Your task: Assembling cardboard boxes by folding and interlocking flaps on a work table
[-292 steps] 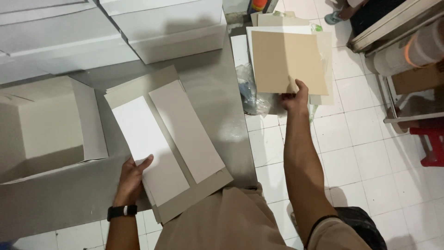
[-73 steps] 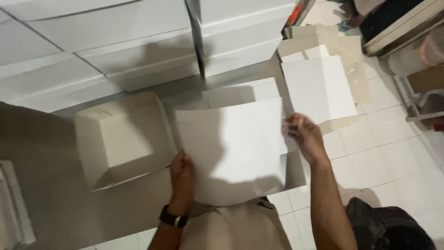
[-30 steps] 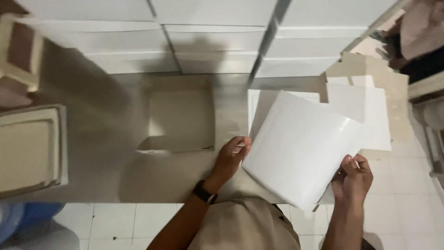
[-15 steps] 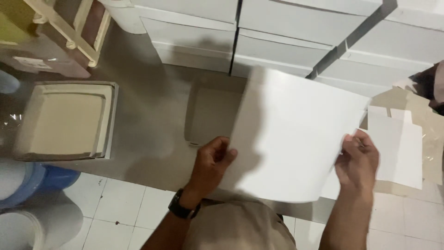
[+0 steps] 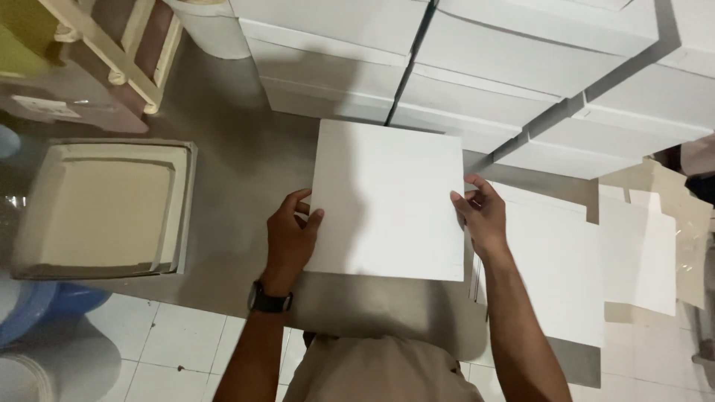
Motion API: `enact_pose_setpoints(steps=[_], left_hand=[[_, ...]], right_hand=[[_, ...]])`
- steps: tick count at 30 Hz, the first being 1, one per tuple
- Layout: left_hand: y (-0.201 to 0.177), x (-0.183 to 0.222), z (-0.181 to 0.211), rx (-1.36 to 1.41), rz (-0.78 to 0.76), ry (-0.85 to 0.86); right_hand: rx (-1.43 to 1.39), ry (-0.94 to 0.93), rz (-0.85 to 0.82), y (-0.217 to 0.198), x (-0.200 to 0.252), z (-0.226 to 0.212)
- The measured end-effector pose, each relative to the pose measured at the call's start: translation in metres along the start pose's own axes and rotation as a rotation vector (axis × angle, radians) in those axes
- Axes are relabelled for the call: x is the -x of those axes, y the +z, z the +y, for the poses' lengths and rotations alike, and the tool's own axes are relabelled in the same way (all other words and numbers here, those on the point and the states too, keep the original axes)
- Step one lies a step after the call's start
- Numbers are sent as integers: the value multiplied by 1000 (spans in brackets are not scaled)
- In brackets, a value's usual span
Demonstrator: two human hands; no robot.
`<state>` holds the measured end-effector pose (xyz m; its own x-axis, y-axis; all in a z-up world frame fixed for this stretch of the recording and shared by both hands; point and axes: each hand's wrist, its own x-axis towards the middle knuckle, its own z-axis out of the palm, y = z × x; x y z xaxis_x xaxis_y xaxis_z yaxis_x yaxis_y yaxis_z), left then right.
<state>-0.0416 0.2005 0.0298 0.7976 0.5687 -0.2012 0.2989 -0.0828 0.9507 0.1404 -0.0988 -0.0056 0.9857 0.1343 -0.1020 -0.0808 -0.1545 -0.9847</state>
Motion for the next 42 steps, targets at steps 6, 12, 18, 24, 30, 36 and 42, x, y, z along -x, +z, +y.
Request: enact_pose_setpoints(steps=[6,12,18,24,30,36,42], left_hand=[[-1,0,2,-95,-45,-36],[0,5,4,-52,-69,-83],[10,11,-21,61,-127,-129],[30,33,-57,128,-194,-187],[38,44,-72,346,-235,-257],[44,47,-74,398,-222,-246],[67,36,-119,379,-230,-192]], right_hand=[[149,44,22,0,-8,25],[106,153,8,-3,4,12],[131,212,-56,-2,30,-1],[136,166,-46,-43,29,25],[124,159,5,-82,27,27],[135,133,-42,-85,37,18],[86,120,-57,-83,41,33]])
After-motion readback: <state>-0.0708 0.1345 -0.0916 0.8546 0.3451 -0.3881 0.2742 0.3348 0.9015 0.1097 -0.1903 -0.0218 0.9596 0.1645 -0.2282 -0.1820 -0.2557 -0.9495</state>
